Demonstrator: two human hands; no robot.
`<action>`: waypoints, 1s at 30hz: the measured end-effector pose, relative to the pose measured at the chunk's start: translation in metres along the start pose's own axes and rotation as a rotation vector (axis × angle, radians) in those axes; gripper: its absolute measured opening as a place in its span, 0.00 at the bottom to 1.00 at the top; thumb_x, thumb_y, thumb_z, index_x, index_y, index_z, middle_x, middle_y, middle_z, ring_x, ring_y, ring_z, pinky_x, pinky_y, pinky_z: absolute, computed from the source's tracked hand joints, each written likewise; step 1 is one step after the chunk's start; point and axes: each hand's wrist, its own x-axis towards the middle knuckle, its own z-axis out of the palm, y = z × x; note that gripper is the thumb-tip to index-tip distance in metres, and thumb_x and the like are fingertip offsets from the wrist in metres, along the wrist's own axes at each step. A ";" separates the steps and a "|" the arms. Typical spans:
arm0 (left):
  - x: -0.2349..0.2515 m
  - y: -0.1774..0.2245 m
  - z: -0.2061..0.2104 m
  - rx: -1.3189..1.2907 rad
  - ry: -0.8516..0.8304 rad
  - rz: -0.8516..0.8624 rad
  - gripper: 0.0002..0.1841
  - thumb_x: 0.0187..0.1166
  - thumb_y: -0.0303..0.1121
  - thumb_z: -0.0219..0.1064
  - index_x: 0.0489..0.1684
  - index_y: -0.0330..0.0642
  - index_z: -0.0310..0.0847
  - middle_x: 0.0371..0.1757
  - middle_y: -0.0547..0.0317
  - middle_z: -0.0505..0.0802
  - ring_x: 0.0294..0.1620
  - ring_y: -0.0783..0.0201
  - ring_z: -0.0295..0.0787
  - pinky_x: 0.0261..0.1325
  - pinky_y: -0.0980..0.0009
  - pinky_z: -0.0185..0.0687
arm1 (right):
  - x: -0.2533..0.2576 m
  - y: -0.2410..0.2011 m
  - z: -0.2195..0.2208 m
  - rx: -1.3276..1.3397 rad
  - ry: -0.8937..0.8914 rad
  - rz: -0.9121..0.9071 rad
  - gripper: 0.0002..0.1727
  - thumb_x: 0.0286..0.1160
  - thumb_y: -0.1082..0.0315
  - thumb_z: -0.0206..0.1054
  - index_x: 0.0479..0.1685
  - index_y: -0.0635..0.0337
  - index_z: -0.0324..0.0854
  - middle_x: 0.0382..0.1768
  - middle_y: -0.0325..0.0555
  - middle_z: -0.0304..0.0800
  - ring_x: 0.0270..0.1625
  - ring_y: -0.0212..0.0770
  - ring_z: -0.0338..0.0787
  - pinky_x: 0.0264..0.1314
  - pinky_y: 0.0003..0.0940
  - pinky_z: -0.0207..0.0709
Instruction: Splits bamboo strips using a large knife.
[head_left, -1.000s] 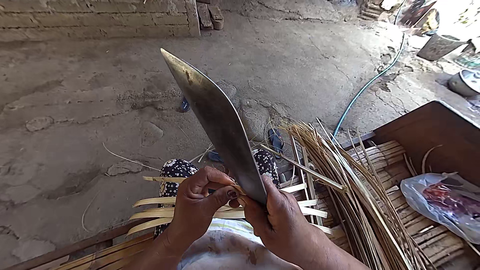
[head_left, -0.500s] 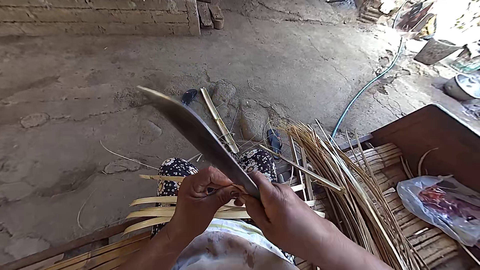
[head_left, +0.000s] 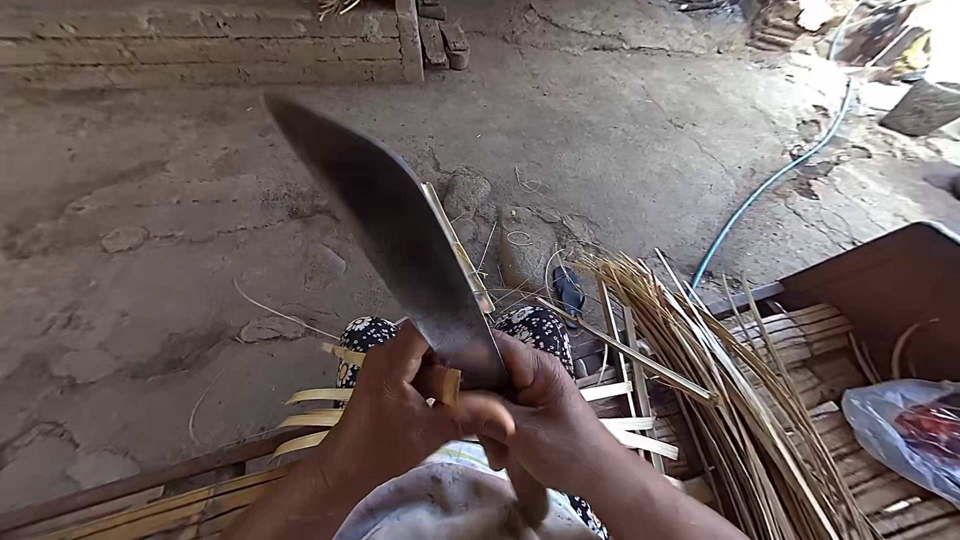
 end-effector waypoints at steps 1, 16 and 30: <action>0.002 0.003 -0.002 -0.006 0.046 0.014 0.26 0.71 0.57 0.74 0.57 0.46 0.84 0.42 0.75 0.93 0.42 0.83 0.89 0.46 0.83 0.88 | 0.002 0.006 0.009 0.126 0.021 -0.033 0.07 0.80 0.75 0.67 0.52 0.60 0.79 0.30 0.30 0.86 0.22 0.19 0.81 0.22 0.15 0.79; 0.025 0.002 -0.040 -0.566 0.350 -0.075 0.29 0.84 0.63 0.55 0.23 0.52 0.87 0.22 0.68 0.87 0.28 0.67 0.89 0.48 0.63 0.93 | 0.013 0.026 0.008 0.120 0.152 -0.118 0.04 0.77 0.76 0.69 0.45 0.61 0.81 0.28 0.36 0.89 0.19 0.24 0.81 0.19 0.19 0.78; 0.029 -0.010 -0.069 -0.231 0.245 0.032 0.12 0.83 0.54 0.64 0.32 0.66 0.88 0.23 0.82 0.85 0.19 0.85 0.73 0.24 0.85 0.72 | 0.001 0.041 -0.053 0.351 0.332 0.144 0.07 0.70 0.78 0.71 0.45 0.65 0.82 0.32 0.54 0.95 0.12 0.32 0.83 0.12 0.23 0.78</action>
